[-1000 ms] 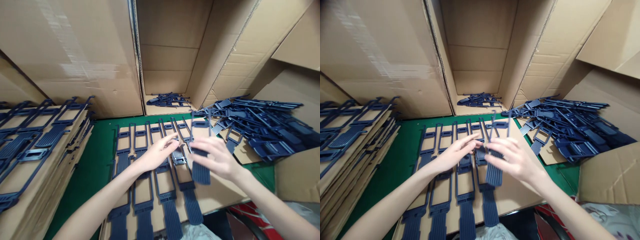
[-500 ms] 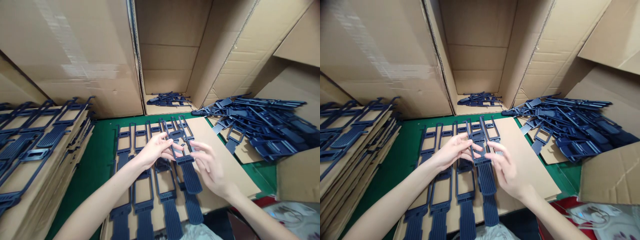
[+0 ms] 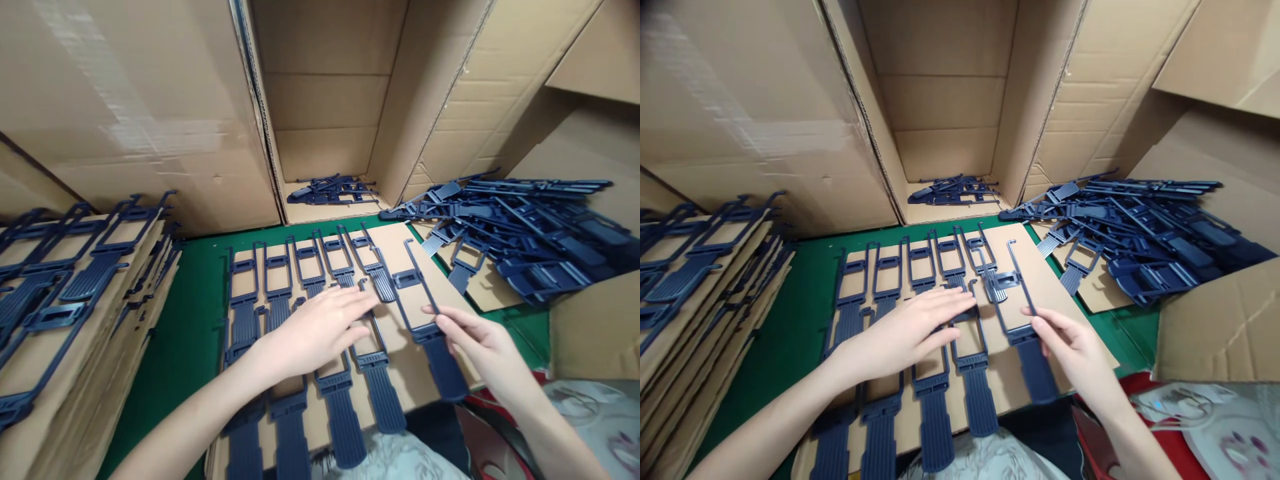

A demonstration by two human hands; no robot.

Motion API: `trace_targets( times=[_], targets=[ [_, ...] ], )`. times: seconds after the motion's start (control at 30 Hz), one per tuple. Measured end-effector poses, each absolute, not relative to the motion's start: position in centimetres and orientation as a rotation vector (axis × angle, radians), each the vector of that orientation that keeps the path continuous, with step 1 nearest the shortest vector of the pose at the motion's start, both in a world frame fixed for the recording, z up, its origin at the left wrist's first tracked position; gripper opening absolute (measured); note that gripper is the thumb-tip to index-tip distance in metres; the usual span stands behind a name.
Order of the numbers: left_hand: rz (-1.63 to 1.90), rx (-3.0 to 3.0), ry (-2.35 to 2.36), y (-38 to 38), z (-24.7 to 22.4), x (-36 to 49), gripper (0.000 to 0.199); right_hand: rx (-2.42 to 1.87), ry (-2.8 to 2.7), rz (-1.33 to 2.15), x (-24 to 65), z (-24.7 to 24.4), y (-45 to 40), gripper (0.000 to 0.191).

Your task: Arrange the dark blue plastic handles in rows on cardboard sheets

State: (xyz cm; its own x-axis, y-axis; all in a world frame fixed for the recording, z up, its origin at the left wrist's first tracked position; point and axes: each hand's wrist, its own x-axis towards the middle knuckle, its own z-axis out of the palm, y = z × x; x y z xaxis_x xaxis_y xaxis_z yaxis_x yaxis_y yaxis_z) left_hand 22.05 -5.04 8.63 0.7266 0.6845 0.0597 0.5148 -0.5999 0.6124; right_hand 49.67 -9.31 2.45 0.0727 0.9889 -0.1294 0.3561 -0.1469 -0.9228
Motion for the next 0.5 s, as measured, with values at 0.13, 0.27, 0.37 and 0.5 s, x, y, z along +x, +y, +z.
trace_targets(
  times=[0.13, 0.27, 0.37, 0.5],
  targets=[
    [0.121, 2.672, 0.687, -5.2, 7.8, 22.2, 0.035, -1.802, -1.461, 0.99, 53.2, 1.6, -10.3, 0.045],
    [-0.033, 2.716, 0.681, -5.4, 7.1, 22.5, 0.035, -1.835, -1.559, 0.964, 53.7, 1.2, -11.1, 0.041],
    [-0.072, 2.727, 0.71, -5.5, 6.7, 22.8, 0.04, -1.849, -1.585, 0.933, 52.8, 1.6, -11.0, 0.042],
    [-0.063, 2.742, 0.755, -5.7, 6.4, 23.3, 0.044, -1.813, -1.477, 1.075, 51.5, 1.9, -10.9, 0.049]
  ],
)
